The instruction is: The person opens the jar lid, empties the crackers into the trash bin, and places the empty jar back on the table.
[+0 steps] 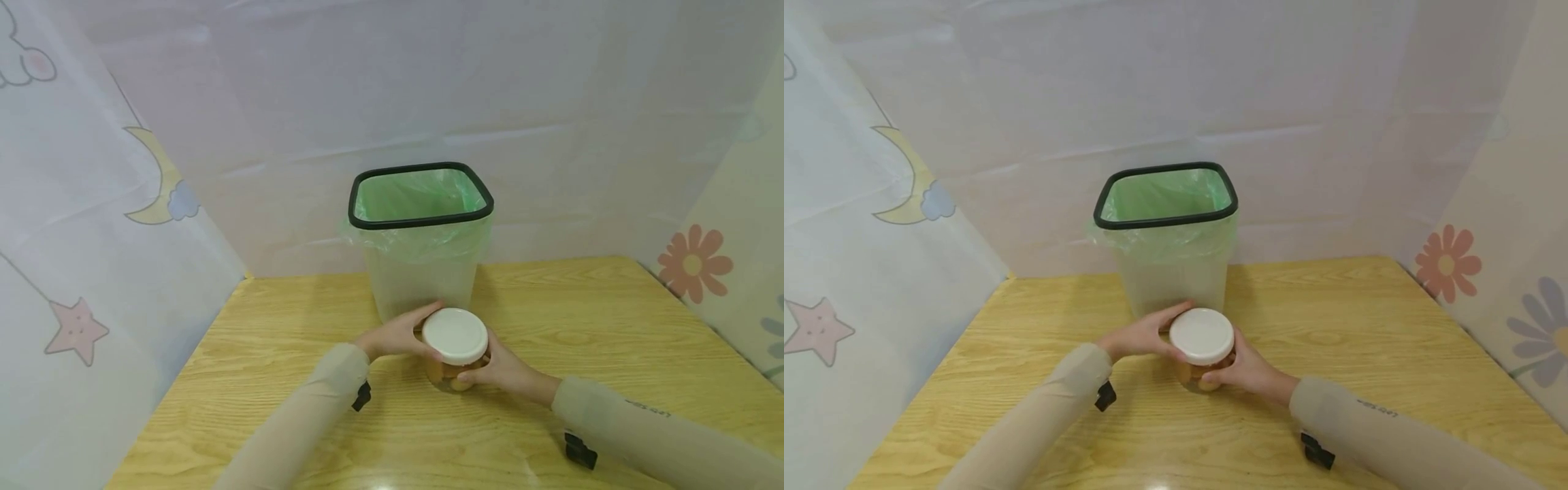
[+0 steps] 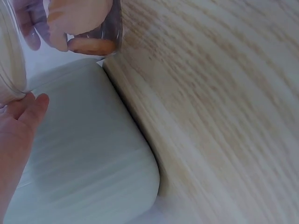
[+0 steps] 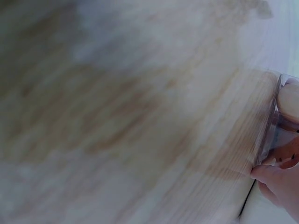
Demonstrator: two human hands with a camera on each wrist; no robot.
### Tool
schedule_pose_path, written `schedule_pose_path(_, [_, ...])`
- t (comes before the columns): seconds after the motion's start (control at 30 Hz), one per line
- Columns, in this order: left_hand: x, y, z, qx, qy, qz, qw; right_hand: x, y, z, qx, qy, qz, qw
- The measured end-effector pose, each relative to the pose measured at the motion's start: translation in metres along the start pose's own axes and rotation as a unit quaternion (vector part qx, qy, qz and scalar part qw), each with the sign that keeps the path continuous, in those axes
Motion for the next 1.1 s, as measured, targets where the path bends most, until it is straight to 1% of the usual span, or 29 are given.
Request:
schedule_pose_path(0.13, [0.001, -0.001, -0.003, 0.006, -0.004, 0.006, 1.0000, 0.000, 0.000, 0.000, -0.004, -0.005, 0.003, 1.0000])
schedule_pose_path(0.27, [0.002, -0.002, -0.002, 0.010, -0.008, 0.013, 0.9998, 0.000, 0.000, 0.000, -0.006, -0.004, 0.000, 1.0000])
schedule_pose_path(0.47, [0.002, -0.004, 0.000, 0.007, -0.005, 0.027, 0.9996, 0.000, 0.000, -0.001, -0.019, -0.004, -0.002, 0.9998])
schedule_pose_path(0.57, [0.002, -0.007, 0.001, 0.002, -0.006, 0.033, 0.9994, 0.000, 0.000, -0.001, -0.019, -0.003, -0.002, 0.9998])
schedule_pose_path(0.8, [0.005, -0.011, 0.002, -0.008, 0.003, 0.051, 0.9987, 0.000, 0.000, 0.001, 0.001, 0.007, -0.009, 0.9999])
schedule_pose_path(0.97, [0.006, -0.011, 0.000, -0.020, 0.004, 0.059, 0.9980, 0.000, 0.000, 0.002, 0.001, -0.004, -0.013, 0.9999])
schedule_pose_path(1.1, [0.007, -0.013, 0.001, -0.025, 0.008, 0.066, 0.9975, 0.000, 0.001, 0.004, 0.005, 0.002, -0.013, 0.9999])
Point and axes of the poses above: each hand's wrist, its own y-axis towards the middle knuckle, its own x-axis out of the palm, z = x × y, the point moved 8 cm from there along y, towards the middle knuckle, and after that the axes turned 4 degrees about z, right-handed, at the moved point
